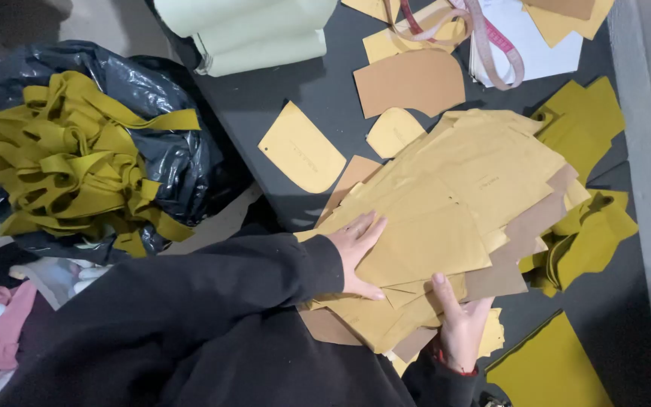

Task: The person sorts through a stack of paper patterns on a table, then places a pattern on a piece of yellow fabric. They trace the pattern with a pen and use a rotary cutter to cut the fabric along the traced lines. The person repeats this process with another pattern piece.

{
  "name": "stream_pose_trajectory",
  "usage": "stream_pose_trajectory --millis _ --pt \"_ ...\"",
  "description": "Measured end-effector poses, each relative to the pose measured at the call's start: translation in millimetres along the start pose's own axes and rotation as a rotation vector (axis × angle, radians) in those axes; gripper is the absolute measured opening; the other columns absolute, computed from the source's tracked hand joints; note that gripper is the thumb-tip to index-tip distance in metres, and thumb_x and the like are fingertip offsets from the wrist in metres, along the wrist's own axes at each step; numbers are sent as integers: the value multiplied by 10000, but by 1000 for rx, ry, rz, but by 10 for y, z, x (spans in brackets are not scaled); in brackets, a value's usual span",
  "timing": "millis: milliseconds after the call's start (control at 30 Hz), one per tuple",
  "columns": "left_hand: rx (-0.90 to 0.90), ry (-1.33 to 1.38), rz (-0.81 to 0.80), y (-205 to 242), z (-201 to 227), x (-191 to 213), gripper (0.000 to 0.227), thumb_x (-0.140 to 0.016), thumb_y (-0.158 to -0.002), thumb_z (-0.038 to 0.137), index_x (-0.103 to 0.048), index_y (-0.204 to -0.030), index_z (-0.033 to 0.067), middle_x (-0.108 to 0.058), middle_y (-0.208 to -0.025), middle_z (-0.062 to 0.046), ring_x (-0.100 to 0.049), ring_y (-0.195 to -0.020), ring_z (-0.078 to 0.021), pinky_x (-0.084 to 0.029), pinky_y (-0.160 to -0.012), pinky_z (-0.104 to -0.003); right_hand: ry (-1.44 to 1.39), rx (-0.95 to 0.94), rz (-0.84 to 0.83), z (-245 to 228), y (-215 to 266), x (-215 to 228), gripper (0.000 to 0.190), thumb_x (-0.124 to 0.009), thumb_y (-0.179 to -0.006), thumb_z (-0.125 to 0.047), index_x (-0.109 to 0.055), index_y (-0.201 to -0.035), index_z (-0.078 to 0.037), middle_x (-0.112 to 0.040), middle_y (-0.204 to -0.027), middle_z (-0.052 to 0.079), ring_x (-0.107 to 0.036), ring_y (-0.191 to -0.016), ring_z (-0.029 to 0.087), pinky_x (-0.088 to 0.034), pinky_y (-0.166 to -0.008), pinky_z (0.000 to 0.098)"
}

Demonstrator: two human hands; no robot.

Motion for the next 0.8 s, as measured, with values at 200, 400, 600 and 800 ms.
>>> stream_pose_trajectory --millis 200,400,600,800 --pt "-151 -17 -61 -12 -388 -158 855 -595 -1001 446 -199 -1605 -13 -241 -1623 -376 -307 -1496 -441 -306 -1171 -424 -52 -104 38 -42 30 -51 761 -691 -851 25 -309 -1506 -28 -544 -1296 141 -619 -967 212 -539 -809 352" --pt "177 1109 -68 -321 -1556 -434 559 -534 -988 285 -530 -1469 0 -684 -1238 -178 -661 -1049 -192 -521 -897 -314 -11 25 -37 -9 -27 -44 716 -692 -875 80 -333 -1494 50 -528 -1384 165 -584 -1181 213 -515 -975 322" --pt "576 1192 41 63 -1153 144 511 -539 -967 372 -640 -1314 10 -740 -1178 -149 -689 -1008 -206 -517 -871 -302 77 98 -15 -53 -4 -44 721 -707 -868 68 -335 -1485 72 -508 -1436 172 -542 -1277 233 -441 -1087 349" --pt "354 1255 70 -96 -1452 -88 552 -552 -956 324 -593 -1386 -20 -685 -1288 -176 -647 -1124 -224 -478 -963 -318 99 124 -28 -47 5 -39 728 -727 -869 42 -344 -1487 73 -505 -1438 168 -519 -1279 224 -420 -1094 343"
Point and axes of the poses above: each hand's wrist, its own y-axis away from the middle knuckle, its own x-axis out of the back of the hand, z = x × y, the point moved 5 cm from there along -y, towards the middle knuckle
